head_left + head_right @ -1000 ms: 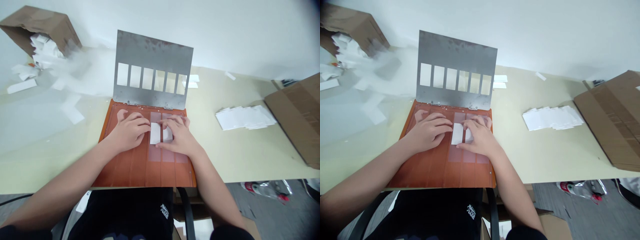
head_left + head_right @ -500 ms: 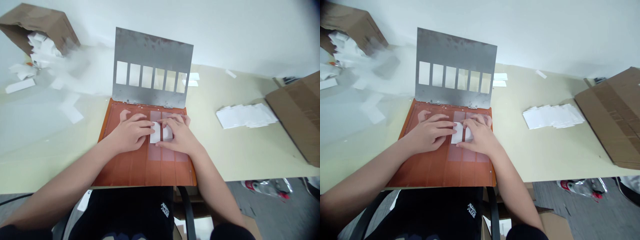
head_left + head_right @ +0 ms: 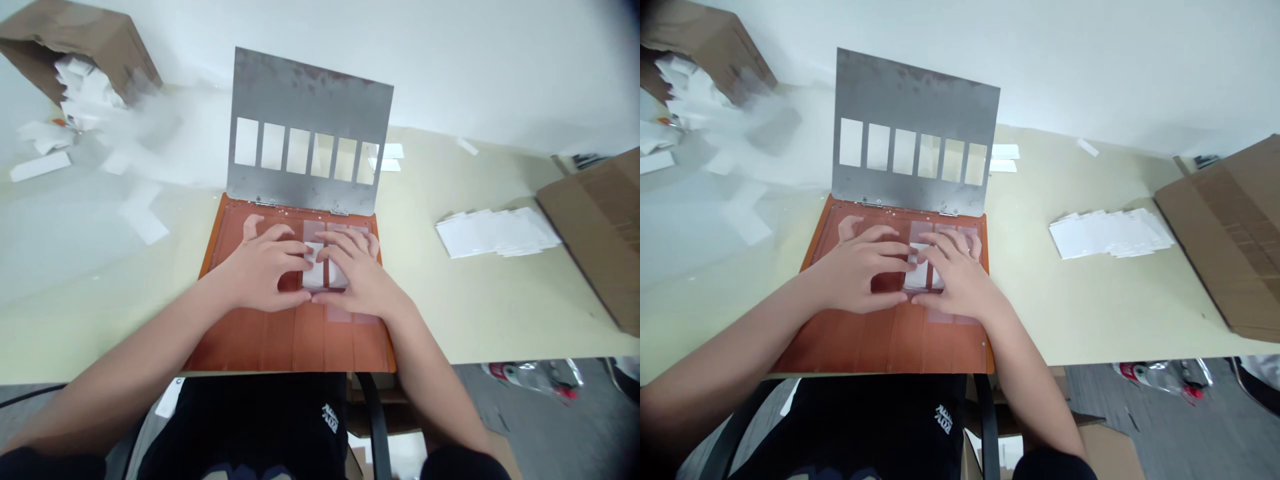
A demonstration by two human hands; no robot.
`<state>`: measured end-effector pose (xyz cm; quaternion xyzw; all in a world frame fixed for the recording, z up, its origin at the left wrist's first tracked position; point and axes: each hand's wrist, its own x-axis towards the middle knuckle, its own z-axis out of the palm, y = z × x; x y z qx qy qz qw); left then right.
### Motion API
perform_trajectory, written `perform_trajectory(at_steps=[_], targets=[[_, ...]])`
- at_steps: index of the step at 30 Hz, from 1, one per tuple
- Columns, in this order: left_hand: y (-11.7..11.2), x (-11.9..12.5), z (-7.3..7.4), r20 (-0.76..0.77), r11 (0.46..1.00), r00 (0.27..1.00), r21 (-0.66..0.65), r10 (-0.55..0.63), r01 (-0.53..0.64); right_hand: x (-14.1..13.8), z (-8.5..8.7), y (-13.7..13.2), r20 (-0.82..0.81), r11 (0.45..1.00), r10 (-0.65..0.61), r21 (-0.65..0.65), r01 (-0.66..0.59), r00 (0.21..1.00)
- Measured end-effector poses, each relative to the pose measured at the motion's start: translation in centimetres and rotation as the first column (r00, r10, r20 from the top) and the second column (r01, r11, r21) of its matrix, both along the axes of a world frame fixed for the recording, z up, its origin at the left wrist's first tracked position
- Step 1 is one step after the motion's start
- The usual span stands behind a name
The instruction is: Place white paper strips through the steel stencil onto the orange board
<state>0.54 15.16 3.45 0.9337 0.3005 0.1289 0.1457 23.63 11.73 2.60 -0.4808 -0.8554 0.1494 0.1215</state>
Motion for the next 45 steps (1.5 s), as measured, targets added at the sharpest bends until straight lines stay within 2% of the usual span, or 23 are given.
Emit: perform_trajectory(at_steps=[6,11,16,22,30,35,40,42,45], targets=[[0.0,0.3,-0.6,0.001,0.999,1.0,0.04,0.017,-0.017,0.0,-0.4,0.2,-0.029,0.994,0.03,0.101,-0.027,0.999],[0.0,0.6,-1.2,0.061,0.999,0.997,0.016,0.046,-0.047,0.1,-0.3,0.2,-0.076,0.995,0.013,0.095,-0.005,0.997],[0.1,0.6,-0.9,0.058,0.999,0.998,-0.005,0.033,-0.033,0.3,0.1,0.2,-0.135,0.994,0.053,0.1,-0.04,0.989],[-0.1,0.5,-0.6,0.048,0.996,0.997,-0.064,0.062,-0.058,0.1,-0.4,0.5,-0.113,0.991,-0.012,0.131,0.027,0.994],[-0.1,0.6,-0.5,0.04,0.995,0.996,-0.065,0.077,-0.075,-0.1,-1.2,0.6,-0.085,0.981,-0.016,0.192,0.033,0.996],[-0.3,0.4,-1.2,0.062,0.996,0.994,0.029,0.087,-0.089,-0.4,-1.5,0.5,-0.104,0.965,-0.023,0.257,0.049,0.994],[-1.3,0.2,-0.5,0.103,0.957,0.986,0.246,0.131,-0.153,-0.7,-1.5,0.4,-0.107,0.957,-0.035,0.282,0.064,0.994],[-2.0,0.4,-0.1,0.106,0.947,0.992,0.307,0.07,-0.099,-0.7,-1.5,0.4,-0.116,0.956,-0.039,0.283,0.07,0.993],[-3.7,1.0,-0.2,0.031,0.949,0.999,0.316,-0.035,0.024,-0.6,-1.7,0.5,-0.124,0.955,-0.038,0.289,0.073,0.992]])
